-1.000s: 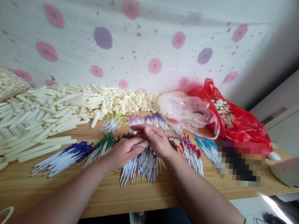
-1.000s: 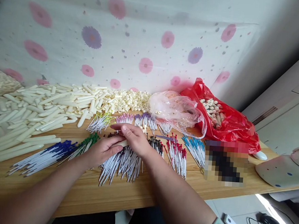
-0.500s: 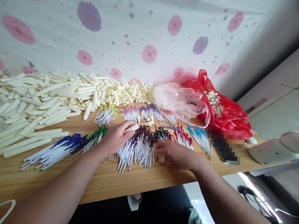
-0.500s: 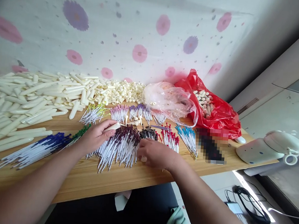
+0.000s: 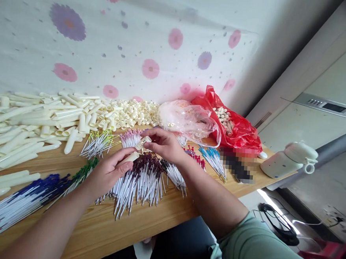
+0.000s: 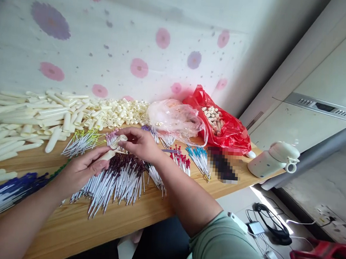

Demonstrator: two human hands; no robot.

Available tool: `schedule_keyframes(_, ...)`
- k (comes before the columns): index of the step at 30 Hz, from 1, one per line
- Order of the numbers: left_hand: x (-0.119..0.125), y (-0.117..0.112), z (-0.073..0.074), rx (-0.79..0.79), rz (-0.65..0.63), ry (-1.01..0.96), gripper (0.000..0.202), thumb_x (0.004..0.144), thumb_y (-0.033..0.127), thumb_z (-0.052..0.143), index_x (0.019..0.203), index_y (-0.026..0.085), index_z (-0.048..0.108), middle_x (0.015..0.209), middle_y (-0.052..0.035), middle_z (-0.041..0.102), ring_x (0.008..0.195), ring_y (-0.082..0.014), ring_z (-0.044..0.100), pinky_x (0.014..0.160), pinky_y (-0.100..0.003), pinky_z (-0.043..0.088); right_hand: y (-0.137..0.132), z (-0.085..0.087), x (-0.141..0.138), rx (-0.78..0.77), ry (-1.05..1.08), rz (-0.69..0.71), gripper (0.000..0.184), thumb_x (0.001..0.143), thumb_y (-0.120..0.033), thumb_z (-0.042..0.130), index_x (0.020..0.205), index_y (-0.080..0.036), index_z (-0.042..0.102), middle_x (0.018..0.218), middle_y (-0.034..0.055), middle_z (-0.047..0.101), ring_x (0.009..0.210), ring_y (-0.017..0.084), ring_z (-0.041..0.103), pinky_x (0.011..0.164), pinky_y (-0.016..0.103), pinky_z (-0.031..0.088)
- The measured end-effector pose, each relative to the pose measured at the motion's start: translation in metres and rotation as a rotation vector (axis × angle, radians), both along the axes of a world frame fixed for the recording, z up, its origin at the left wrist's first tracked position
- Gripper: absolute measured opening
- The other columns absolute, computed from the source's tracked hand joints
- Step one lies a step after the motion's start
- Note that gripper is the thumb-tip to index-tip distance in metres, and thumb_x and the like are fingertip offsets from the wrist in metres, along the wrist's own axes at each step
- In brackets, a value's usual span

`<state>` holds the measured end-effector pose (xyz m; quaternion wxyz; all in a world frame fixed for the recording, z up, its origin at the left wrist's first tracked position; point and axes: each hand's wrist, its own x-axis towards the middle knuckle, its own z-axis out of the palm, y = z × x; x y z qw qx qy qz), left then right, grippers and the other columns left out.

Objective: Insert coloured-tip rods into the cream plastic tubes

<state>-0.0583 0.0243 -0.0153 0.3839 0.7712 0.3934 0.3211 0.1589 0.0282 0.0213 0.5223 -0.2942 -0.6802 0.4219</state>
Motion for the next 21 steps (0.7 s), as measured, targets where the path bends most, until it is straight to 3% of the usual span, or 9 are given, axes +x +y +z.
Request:
schedule_keyframes(4, -0.002, 0.002, -0.002, -0.042, 0.065, -0.033, 0.048, 0.085, 0.048, 0.051, 0.126, 0.022, 0.052, 0.102, -0.0055, 0.066, 0.081, -0.0181, 0.06, 0.072, -0.029, 0.05, 0.009, -0.017, -0.005, -0.174, 0.174, 0.102, 0.026, 0.067, -0.023, 0.075, 0.087, -0.018, 0.06, 0.077, -0.0025, 0.061, 0.066, 0.007, 0.057, 0.064, 0.022, 0.049)
schedule_keyframes(8, 0.0, 0.003, -0.001, -0.033, 0.018, 0.024, 0.044, 0.087, 0.042, 0.05, 0.128, 0.025, 0.05, 0.111, -0.0035, 0.066, 0.092, -0.0184, 0.06, 0.082, -0.029, 0.048, 0.004, -0.026, -0.001, -0.195, 0.162, 0.12, 0.032, 0.063, -0.032, 0.079, 0.086, -0.018, 0.061, 0.079, -0.0013, 0.064, 0.071, 0.008, 0.06, 0.072, 0.025, 0.051)
schedule_keyframes(15, -0.002, 0.006, -0.002, 0.031, 0.101, 0.193, 0.044, 0.084, 0.046, 0.051, 0.12, 0.022, 0.058, 0.104, -0.0011, 0.071, 0.088, -0.0183, 0.063, 0.076, -0.025, 0.05, 0.005, -0.029, 0.002, -0.123, -0.113, 0.027, 0.043, 0.063, -0.05, 0.076, 0.085, -0.015, 0.064, 0.073, -0.0003, 0.062, 0.064, 0.009, 0.056, 0.063, 0.024, 0.047)
schedule_keyframes(21, 0.002, 0.005, -0.003, 0.209, 0.118, 0.298, 0.042, 0.082, 0.047, 0.051, 0.112, 0.02, 0.064, 0.103, -0.0039, 0.073, 0.087, -0.0191, 0.067, 0.081, -0.029, 0.051, 0.006, -0.025, 0.008, -0.092, -0.33, 0.022, 0.046, 0.067, -0.056, 0.07, 0.083, -0.014, 0.064, 0.064, -0.0011, 0.06, 0.058, 0.009, 0.054, 0.057, 0.022, 0.042)
